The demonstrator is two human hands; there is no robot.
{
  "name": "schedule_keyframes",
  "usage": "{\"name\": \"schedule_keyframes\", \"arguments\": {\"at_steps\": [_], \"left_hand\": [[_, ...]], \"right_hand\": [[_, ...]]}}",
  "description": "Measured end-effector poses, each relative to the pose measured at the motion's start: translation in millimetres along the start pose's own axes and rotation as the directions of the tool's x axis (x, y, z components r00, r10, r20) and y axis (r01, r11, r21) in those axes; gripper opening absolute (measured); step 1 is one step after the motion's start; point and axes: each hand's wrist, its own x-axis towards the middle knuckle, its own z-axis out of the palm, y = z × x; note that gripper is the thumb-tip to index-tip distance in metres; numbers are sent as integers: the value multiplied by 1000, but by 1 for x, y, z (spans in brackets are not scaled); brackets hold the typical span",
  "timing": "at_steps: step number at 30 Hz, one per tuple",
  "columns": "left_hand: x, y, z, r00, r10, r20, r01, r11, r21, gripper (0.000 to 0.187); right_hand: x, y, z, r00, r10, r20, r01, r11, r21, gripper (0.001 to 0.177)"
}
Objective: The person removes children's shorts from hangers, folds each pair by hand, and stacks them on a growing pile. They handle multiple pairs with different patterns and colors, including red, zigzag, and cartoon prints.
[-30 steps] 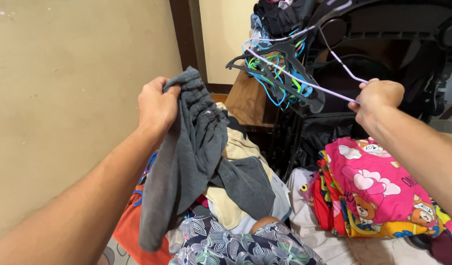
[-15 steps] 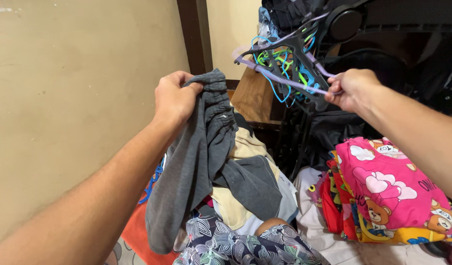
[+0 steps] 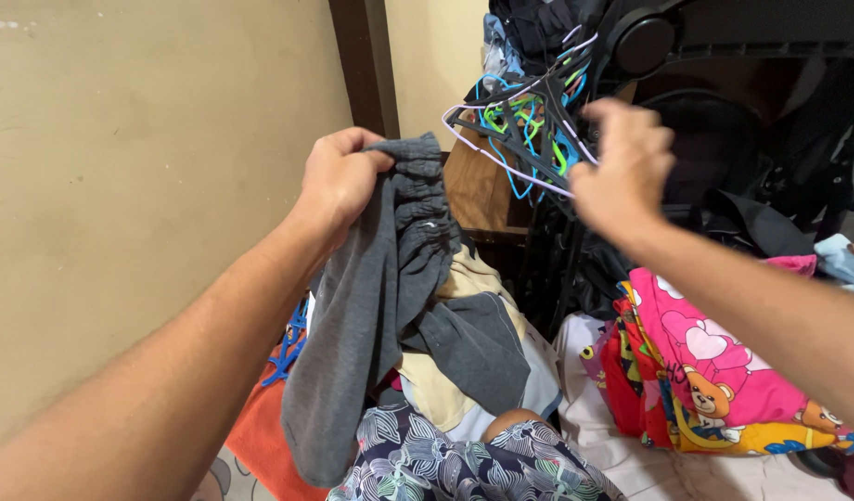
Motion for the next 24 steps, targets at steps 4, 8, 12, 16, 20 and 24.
{"name": "schedule_keyframes", "arguments": {"at_steps": [4,8,12,16,20,24], "left_hand": [[2,6,-3,982,43,183,-23,994,-110,14],[4,13,-8,958,94,272,-19,964,-265,15],[5,11,-25,995,94,13,-95,991,95,16],[1,4,-32,778,615,129,-626,744,232,43],[-8,1,-27,398,783,478,-904,246,349,72],[-10,4,-26,635,432,640,-771,397,497,50]], "right_hand": [[-16,-43,29,884,-294,365,172,928,331,57],[-22,-60,44,755,-330,566,-45,836,547,37],[-3,-61,31,705,95,703,-526,735,429,26],[34,-66,16,526,354,773,-769,586,255,21],[51,-64,5,277,314,908,-903,408,135,22],[53,-49,-3,414,299,860,-834,503,226,33]]}}
